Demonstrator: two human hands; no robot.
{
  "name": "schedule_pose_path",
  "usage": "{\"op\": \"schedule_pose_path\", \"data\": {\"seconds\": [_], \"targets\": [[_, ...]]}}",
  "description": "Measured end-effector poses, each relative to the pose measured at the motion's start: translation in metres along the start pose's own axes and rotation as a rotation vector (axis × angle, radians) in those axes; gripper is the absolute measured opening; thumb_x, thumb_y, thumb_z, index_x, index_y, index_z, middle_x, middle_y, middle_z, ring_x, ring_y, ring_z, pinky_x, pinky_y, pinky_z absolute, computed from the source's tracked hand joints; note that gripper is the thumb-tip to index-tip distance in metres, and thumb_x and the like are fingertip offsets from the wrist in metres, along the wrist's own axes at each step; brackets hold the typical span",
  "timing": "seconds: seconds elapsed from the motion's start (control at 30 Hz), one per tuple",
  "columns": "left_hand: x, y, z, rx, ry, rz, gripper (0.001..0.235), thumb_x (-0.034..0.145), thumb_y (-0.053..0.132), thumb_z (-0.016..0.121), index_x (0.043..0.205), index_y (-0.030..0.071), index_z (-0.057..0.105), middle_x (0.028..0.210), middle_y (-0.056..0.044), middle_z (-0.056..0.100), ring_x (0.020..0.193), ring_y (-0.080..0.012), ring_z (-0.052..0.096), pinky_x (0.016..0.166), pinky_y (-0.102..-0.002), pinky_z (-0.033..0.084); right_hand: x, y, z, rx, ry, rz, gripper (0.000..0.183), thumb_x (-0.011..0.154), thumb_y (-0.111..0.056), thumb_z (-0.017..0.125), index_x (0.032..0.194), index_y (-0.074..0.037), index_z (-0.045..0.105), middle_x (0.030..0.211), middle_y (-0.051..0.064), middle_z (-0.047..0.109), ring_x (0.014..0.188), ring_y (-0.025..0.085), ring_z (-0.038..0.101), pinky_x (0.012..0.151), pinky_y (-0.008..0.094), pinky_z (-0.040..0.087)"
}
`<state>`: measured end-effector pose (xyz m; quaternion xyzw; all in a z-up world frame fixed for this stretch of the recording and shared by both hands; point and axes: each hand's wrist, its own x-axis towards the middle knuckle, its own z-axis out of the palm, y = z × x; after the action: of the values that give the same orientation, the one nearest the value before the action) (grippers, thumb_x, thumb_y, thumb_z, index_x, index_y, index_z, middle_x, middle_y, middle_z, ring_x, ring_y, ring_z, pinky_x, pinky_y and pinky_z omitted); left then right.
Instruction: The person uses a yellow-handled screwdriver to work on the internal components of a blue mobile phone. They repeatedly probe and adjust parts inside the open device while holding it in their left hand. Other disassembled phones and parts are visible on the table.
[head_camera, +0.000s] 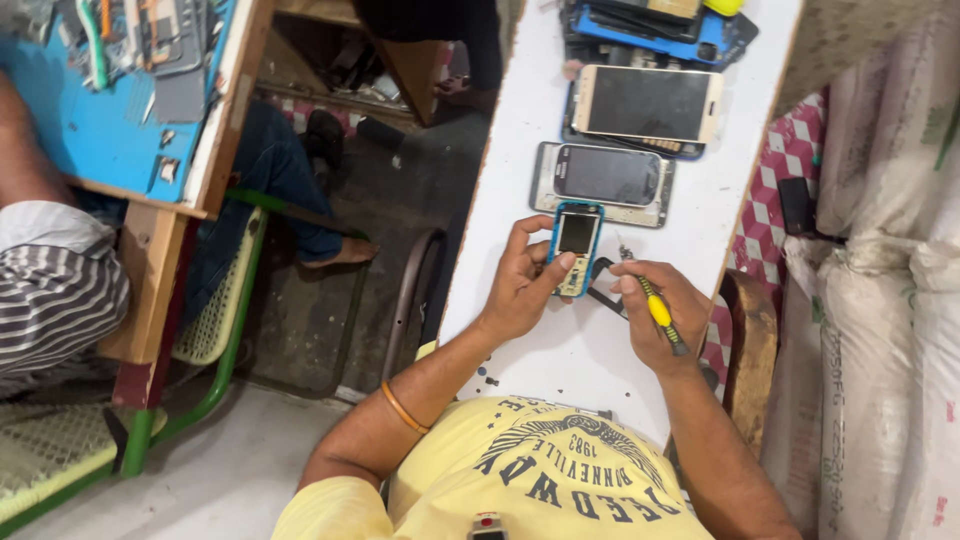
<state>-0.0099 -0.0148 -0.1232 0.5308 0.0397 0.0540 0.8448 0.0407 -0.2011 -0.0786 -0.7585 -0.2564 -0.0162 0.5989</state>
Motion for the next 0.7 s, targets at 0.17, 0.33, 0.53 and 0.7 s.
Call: {"op": "schedule_pose_path", "data": {"seconds": [0.17, 0.33, 0.53, 0.7], "targets": [[-0.001, 0.004, 0.001, 0.055, -0.038, 0.018, 0.044, 0.109, 0.019, 0.057, 0.144, 0.007, 0.033, 0.103, -0.010, 0.072, 0.085, -0.0095, 0.067, 0.068, -0.024, 0.057, 0.000, 0.004, 0.004, 0.018, 0.005, -0.064, 0.016, 0.104, -0.007, 0.066, 0.116, 0.003, 0.064, 0.109, 0.017, 0.072, 0.089, 0.018, 0.074, 0.076, 0.027, 0.059], [-0.004, 0.011, 0.002, 0.205, -0.094, 0.012, 0.041, 0.108, 0.019, 0.056, 0.142, 0.008, 0.035, 0.101, -0.009, 0.073, 0.084, -0.0071, 0.066, 0.068, -0.023, 0.055, -0.006, 0.013, 0.007, 0.049, 0.055, -0.064, 0.017, 0.108, -0.006, 0.060, 0.124, 0.003, 0.061, 0.116, 0.020, 0.073, 0.091, 0.021, 0.074, 0.077, 0.028, 0.060], [-0.005, 0.022, 0.006, 0.410, -0.175, 0.040, 0.036, 0.109, 0.020, 0.056, 0.140, 0.008, 0.041, 0.086, -0.007, 0.075, 0.074, -0.0055, 0.063, 0.066, -0.023, 0.047, -0.005, 0.019, 0.006, -0.015, 0.153, -0.172, 0.019, 0.109, -0.005, 0.058, 0.127, 0.000, 0.057, 0.129, 0.022, 0.069, 0.098, 0.022, 0.073, 0.085, 0.031, 0.060], [-0.004, 0.031, 0.012, 0.495, -0.188, -0.032, 0.038, 0.106, 0.020, 0.058, 0.139, 0.008, 0.044, 0.085, -0.008, 0.077, 0.068, -0.0066, 0.062, 0.061, -0.024, 0.046, -0.001, 0.012, 0.004, -0.125, 0.168, -0.240, 0.029, 0.100, -0.003, 0.068, 0.126, -0.003, 0.055, 0.135, 0.023, 0.066, 0.116, 0.025, 0.069, 0.094, 0.033, 0.059]]}}
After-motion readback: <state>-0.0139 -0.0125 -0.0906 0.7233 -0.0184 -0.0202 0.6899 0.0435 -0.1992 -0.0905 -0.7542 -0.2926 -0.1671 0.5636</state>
